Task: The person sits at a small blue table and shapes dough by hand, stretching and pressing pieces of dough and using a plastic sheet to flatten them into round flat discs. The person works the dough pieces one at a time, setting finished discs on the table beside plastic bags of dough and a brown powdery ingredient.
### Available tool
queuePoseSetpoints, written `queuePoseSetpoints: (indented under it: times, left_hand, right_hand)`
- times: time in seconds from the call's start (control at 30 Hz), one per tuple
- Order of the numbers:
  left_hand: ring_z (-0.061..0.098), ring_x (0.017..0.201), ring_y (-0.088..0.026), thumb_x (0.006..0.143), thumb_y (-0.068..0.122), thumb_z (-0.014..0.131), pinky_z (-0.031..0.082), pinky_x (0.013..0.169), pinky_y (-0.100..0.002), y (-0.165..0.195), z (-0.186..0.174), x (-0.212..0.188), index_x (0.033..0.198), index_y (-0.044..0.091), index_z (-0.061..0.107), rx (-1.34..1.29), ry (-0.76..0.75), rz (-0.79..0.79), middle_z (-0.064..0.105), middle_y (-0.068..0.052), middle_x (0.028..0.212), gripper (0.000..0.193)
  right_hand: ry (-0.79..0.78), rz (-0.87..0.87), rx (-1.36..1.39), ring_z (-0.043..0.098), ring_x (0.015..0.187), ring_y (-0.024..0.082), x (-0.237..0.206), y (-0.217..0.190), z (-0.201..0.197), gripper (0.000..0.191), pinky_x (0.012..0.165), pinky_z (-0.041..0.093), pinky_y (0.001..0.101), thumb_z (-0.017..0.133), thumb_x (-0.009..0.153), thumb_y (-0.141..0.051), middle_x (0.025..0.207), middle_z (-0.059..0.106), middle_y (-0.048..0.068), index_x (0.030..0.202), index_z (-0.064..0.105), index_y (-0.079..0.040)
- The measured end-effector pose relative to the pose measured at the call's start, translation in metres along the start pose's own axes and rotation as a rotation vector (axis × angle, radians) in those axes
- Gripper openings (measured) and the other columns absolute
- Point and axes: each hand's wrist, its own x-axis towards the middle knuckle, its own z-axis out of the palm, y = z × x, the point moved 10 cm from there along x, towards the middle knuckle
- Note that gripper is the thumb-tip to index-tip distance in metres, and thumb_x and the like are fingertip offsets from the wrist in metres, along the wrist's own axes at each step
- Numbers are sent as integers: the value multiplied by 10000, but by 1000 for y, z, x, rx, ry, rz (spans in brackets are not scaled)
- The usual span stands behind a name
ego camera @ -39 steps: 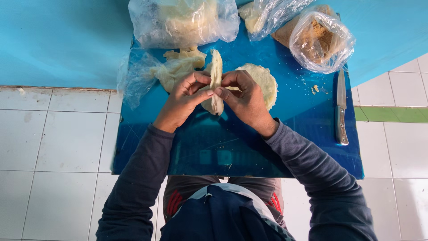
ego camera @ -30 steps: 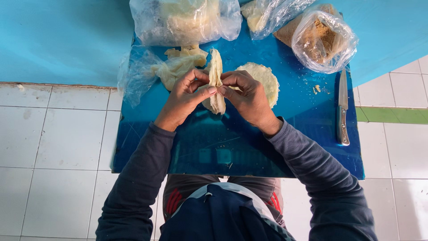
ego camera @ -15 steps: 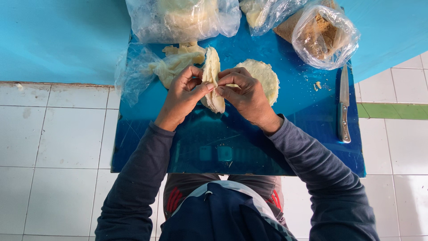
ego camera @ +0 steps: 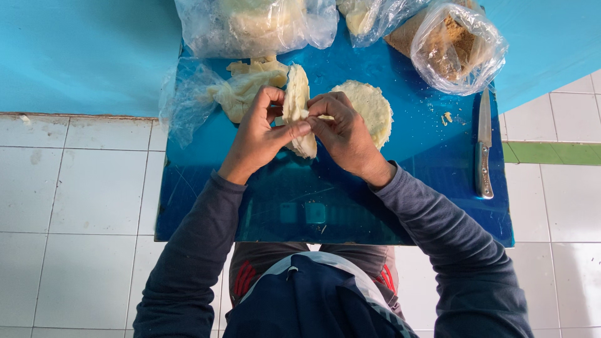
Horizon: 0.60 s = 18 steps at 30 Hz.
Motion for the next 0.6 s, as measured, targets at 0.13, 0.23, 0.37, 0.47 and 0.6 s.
queuePoseSetpoints:
  times: [0.13, 0.23, 0.37, 0.47, 0.6]
  left_hand:
    - [657, 1081, -122, 973, 99, 770, 586, 937, -284, -13, -8, 0, 1223, 38, 507, -158, 46, -84, 628, -55, 1173, 367]
    - [647, 1087, -120, 971, 73, 756, 587, 941, -292, -17, -11, 0, 1238, 34, 504, -251, 104, -97, 601, -63, 1202, 370]
    - [683, 1081, -129, 962, 61, 736, 638, 882, -291, -10, -8, -2, 1267, 25, 502, -79, 118, -44, 614, -81, 1230, 386]
    - [693, 1096, -152, 961, 51, 761, 659, 859, -294, 0, 2, -8, 1278, 9, 515, 43, 108, -2, 651, -98, 1205, 403]
    - [676, 1149, -180, 925, 29, 787, 673, 870, -299, 13, 15, -13, 1291, -6, 495, 143, 44, 114, 633, -107, 1218, 470]
  right_hand:
    - [52, 143, 233, 580, 941, 104, 2, 23, -4, 103, 833, 506, 262, 572, 1085, -70, 1039, 629, 62, 1161, 603, -8]
    - [80, 220, 396, 588, 913, 92, 3, 34, -6, 112, 825, 521, 250, 561, 1059, -87, 1011, 649, 41, 1120, 594, 1]
    - [49, 236, 420, 617, 942, 112, 2, 28, -3, 171, 871, 552, 275, 595, 1045, -161, 1041, 641, 58, 1114, 598, -6]
    - [47, 193, 267, 655, 978, 113, 0, 15, -6, 278, 867, 577, 280, 675, 994, -268, 1070, 640, 52, 1105, 591, -27]
    - [75, 55, -146, 598, 902, 97, -3, -3, -10, 367, 756, 545, 274, 809, 946, -322, 1014, 595, 45, 1014, 590, -35]
